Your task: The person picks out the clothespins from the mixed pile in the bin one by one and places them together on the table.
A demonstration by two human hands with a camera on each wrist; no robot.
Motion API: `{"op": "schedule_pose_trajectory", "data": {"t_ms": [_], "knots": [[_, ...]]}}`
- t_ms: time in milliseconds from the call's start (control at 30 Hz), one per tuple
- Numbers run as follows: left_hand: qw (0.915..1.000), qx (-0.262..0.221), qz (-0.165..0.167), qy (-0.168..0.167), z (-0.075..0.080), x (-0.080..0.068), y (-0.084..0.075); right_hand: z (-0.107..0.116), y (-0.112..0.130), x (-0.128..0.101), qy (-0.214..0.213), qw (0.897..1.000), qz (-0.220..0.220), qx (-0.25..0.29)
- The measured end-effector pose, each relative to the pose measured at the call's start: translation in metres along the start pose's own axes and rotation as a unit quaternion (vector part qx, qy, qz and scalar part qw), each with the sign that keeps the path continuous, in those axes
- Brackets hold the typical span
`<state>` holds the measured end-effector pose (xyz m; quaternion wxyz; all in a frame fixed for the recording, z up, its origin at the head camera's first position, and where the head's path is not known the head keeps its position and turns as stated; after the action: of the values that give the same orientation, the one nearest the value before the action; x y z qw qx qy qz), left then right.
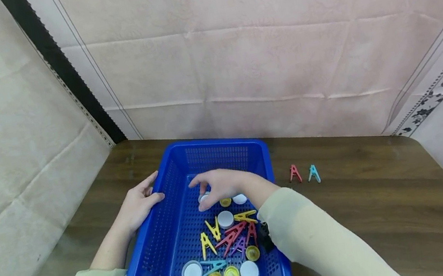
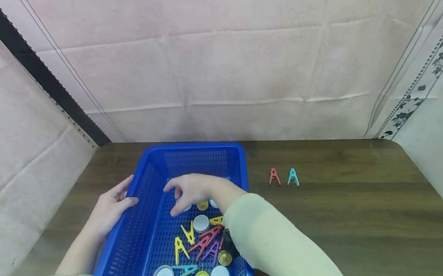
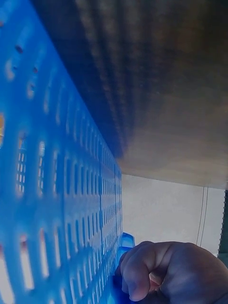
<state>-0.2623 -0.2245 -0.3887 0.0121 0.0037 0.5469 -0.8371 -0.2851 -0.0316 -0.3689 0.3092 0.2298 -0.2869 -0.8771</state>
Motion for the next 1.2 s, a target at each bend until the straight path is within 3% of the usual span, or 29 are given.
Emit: {"op": "schedule_pose_trajectory", "data": {"t_ms": [333, 767, 1200], "knots": [[0.9999, 0.013, 0.001, 0.007, 0.000, -0.018, -0.031, -0.029, -0.011, 0.002, 0.067, 0.997, -0.016, -0.041], [0.9999, 0.016, -0.002, 0.006, -0.001, -0.015, -0.029, -0.042, -0.020, -0.001, 0.119, 0.987, -0.026, -0.102], [0.9999, 0.014, 0.001, 0.003, -0.001, -0.017, -0.031, -0.048, -0.018, -0.002, 0.145, 0.985, -0.016, -0.091]]}}
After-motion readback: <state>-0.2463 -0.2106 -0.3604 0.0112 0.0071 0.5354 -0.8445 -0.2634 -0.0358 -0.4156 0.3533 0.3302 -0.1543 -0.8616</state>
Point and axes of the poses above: each hand's wrist, its own x-axis towards the middle knuckle, its own z-axis out of the back of the hand, y = z × x, the point moved 7 cm from there along x, towards the middle knuckle, and after that the axes turned 9 degrees about -y, right-handed, at the moved point
